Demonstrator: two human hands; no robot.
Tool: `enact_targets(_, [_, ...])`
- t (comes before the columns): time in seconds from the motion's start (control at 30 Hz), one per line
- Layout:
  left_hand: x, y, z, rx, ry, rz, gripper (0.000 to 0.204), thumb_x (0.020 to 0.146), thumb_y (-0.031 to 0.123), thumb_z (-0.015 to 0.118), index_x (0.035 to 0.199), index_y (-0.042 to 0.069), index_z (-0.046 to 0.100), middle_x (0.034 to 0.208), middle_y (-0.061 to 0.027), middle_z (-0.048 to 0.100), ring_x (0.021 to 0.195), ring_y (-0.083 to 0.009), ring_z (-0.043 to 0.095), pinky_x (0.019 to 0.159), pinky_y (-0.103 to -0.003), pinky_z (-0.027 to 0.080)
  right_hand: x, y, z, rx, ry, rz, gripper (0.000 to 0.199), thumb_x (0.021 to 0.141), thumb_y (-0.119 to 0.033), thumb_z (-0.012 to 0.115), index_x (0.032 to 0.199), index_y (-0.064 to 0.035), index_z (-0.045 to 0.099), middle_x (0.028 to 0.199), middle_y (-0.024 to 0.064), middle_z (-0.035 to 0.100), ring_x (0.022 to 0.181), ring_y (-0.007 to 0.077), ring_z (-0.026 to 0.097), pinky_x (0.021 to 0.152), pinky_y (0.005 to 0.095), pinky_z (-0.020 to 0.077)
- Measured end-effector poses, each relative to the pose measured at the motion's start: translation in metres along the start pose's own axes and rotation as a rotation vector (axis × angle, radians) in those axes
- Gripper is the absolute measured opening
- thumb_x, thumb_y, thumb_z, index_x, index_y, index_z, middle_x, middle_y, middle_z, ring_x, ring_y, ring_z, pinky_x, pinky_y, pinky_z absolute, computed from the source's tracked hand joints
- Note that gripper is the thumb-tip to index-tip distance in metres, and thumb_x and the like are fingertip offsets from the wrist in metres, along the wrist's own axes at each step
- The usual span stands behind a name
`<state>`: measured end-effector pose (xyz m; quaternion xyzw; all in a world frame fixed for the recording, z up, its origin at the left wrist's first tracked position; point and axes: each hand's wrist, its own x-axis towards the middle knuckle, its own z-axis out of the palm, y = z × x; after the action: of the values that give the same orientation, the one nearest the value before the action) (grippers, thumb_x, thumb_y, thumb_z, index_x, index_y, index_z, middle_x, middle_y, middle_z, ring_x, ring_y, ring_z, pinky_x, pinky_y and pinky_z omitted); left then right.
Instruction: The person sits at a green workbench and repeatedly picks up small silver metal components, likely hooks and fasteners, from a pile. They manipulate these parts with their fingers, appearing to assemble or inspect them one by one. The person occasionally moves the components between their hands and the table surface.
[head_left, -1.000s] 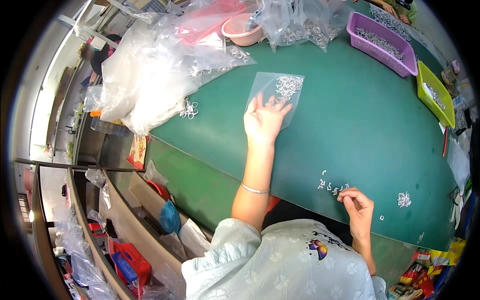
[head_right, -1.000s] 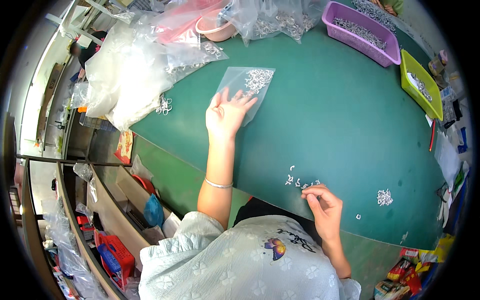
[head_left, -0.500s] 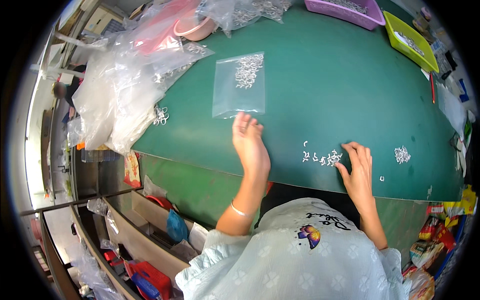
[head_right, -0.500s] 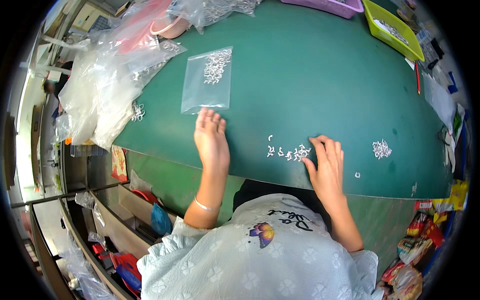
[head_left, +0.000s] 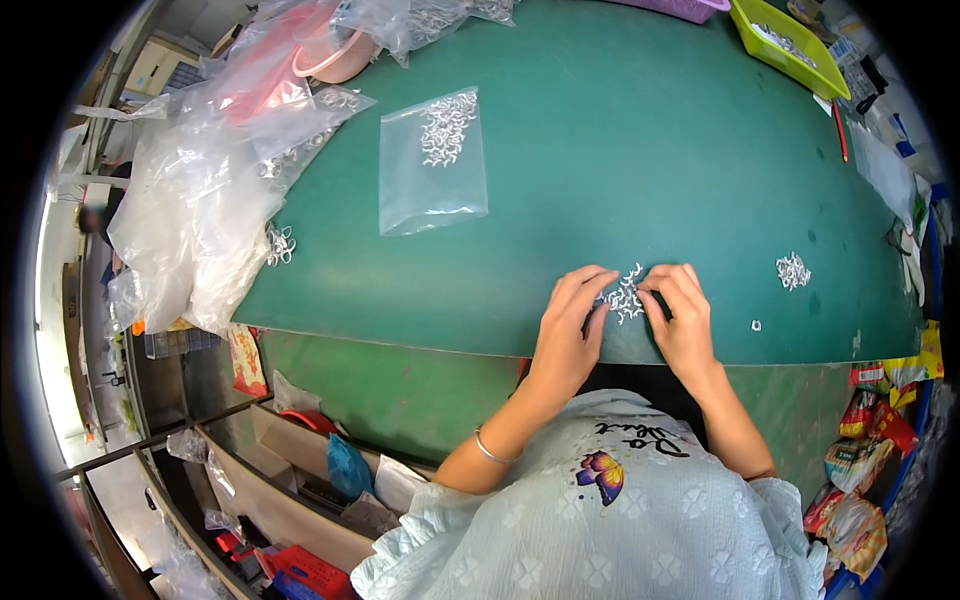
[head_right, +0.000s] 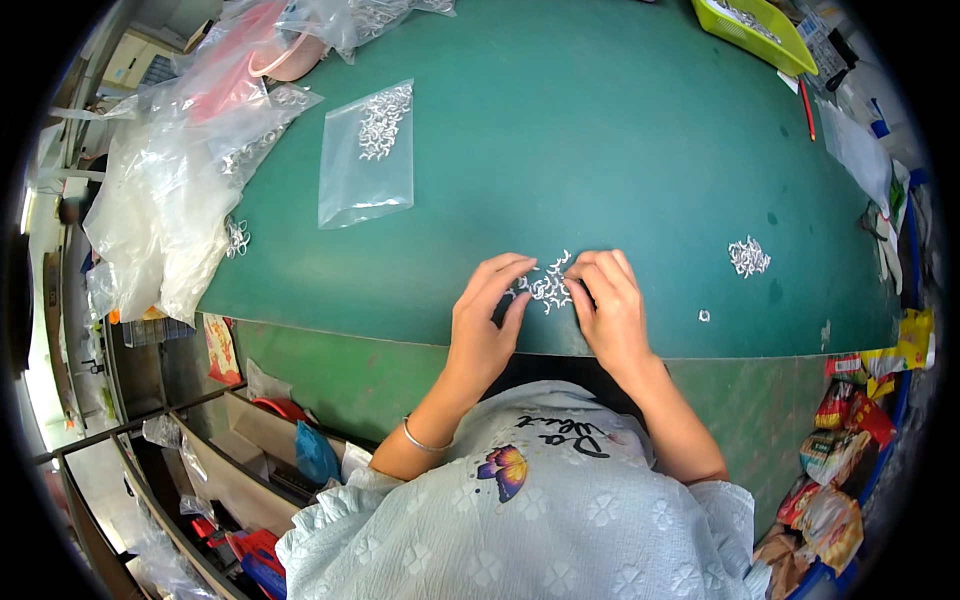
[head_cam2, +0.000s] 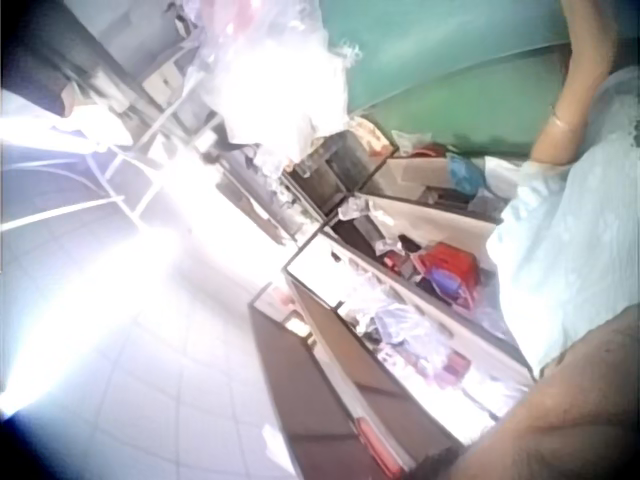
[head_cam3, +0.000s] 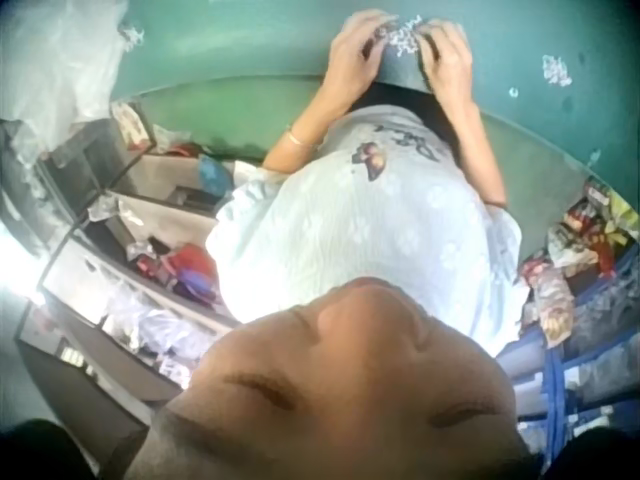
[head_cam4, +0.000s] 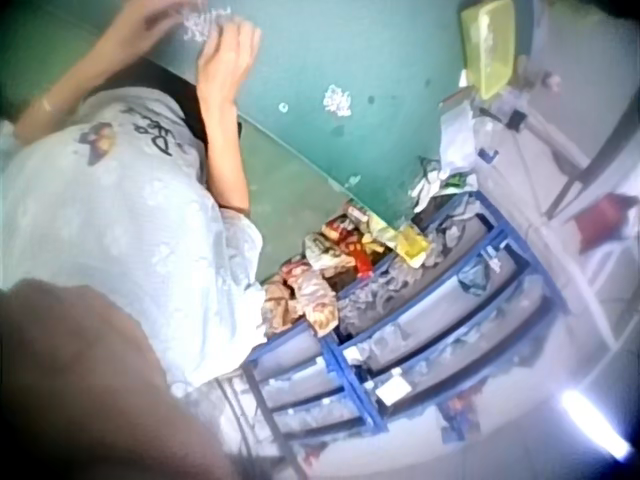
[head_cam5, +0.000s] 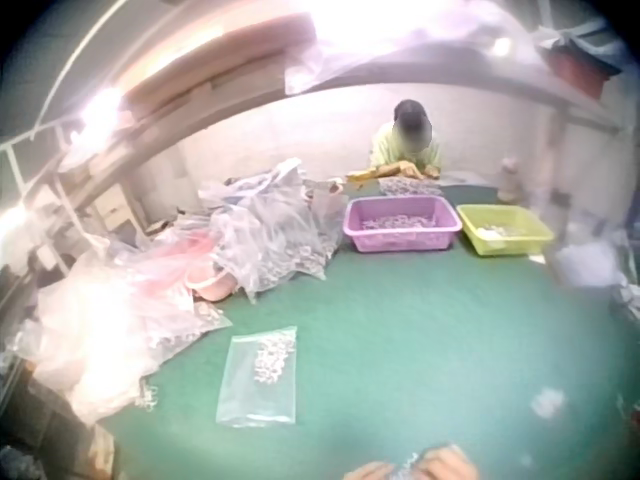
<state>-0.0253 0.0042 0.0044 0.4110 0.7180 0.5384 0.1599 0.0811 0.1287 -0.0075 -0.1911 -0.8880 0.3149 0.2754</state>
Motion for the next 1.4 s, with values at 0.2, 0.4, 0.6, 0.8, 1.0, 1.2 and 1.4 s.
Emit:
enact_targets(0.2, [-0.011,0.0,-0.003,0.303,0.01,-0.01,0.032,0.073,-0.006,0.063,0.105,0.001,0.058,0.1,-0.0128,0.055,0.085,-0.029,0.056,0.074,-0.032,0.046,0.001,0.0,-0.016,-0.004,0.039,0.031,0.018,0.069,0.003,0.067,0.085,0.0007,0.059,0.089,0.0122,0.057,0.08,0.0283,0.053,0.07,0.0357,0.0441])
enact_targets(0.4, [-0.003,-0.002,0.01,0.068,0.026,-0.086,0.031,0.073,-0.005,0.064,0.103,0.0,0.059,0.098,-0.0115,0.055,0.081,-0.0237,0.056,0.071,-0.032,0.046,0.001,0.002,-0.009,-0.136,-0.001,-0.025,0.018,0.068,-0.001,0.068,0.083,-0.0017,0.059,0.088,0.0077,0.054,0.079,0.0253,0.049,0.069,0.0346,0.0401])
enact_targets(0.6, [-0.007,-0.001,0.011,0.12,0.115,0.02,0.031,0.071,-0.009,0.065,0.1,0.001,0.06,0.091,-0.0098,0.058,0.077,-0.0171,0.056,0.069,-0.026,0.045,-0.004,0.003,-0.012,0.09,0.056,0.057,0.013,0.07,0.004,0.066,0.08,-0.0004,0.059,0.08,0.0077,0.057,0.072,0.0207,0.052,0.064,0.03,0.0408])
enact_targets(0.8, [-0.013,0.023,0.013,-0.318,-0.026,-0.103,0.034,0.072,-0.011,0.064,0.104,-0.001,0.061,0.088,-0.0074,0.059,0.077,-0.0124,0.055,0.067,-0.023,0.044,-0.02,-0.019,-0.03,1.051,-0.055,0.596,0.008,0.081,0.003,0.062,0.088,0.002,0.059,0.087,0.0046,0.062,0.077,0.0076,0.056,0.069,0.0213,0.0447])
enact_targets(1.0, [-0.016,0.028,0.014,-0.373,-0.059,-0.058,0.024,0.073,-0.012,0.063,0.095,-0.004,0.064,0.086,-0.0083,0.06,0.074,-0.013,0.056,0.065,-0.024,0.046,-0.021,-0.023,-0.039,1.284,-0.166,0.714,0.009,0.085,-0.001,0.059,0.093,0.0019,0.058,0.088,0.0048,0.061,0.082,0.0091,0.057,0.074,0.0211,0.0457])
enact_targets(1.2, [-0.017,0.026,0.012,-0.515,-0.082,-0.177,0.017,0.075,-0.011,0.062,0.091,-0.006,0.064,0.088,-0.0107,0.061,0.076,-0.0141,0.058,0.064,-0.023,0.048,-0.024,-0.029,-0.04,1.228,-0.151,0.742,0.013,0.085,-0.001,0.058,0.097,0.0028,0.058,0.087,0.0042,0.059,0.08,0.0087,0.054,0.072,0.0218,0.0439])
enact_targets(1.4, [-0.02,0.034,0.01,-0.535,-0.038,-0.228,0.012,0.075,-0.005,0.065,0.087,-0.003,0.065,0.082,-0.0099,0.063,0.071,-0.014,0.059,0.062,-0.023,0.047,-0.027,-0.036,-0.041,0.894,-0.054,0.423,0.016,0.078,0.005,0.062,0.094,0.0034,0.061,0.086,0.0059,0.06,0.076,0.0111,0.051,0.069,0.0232,0.0411])
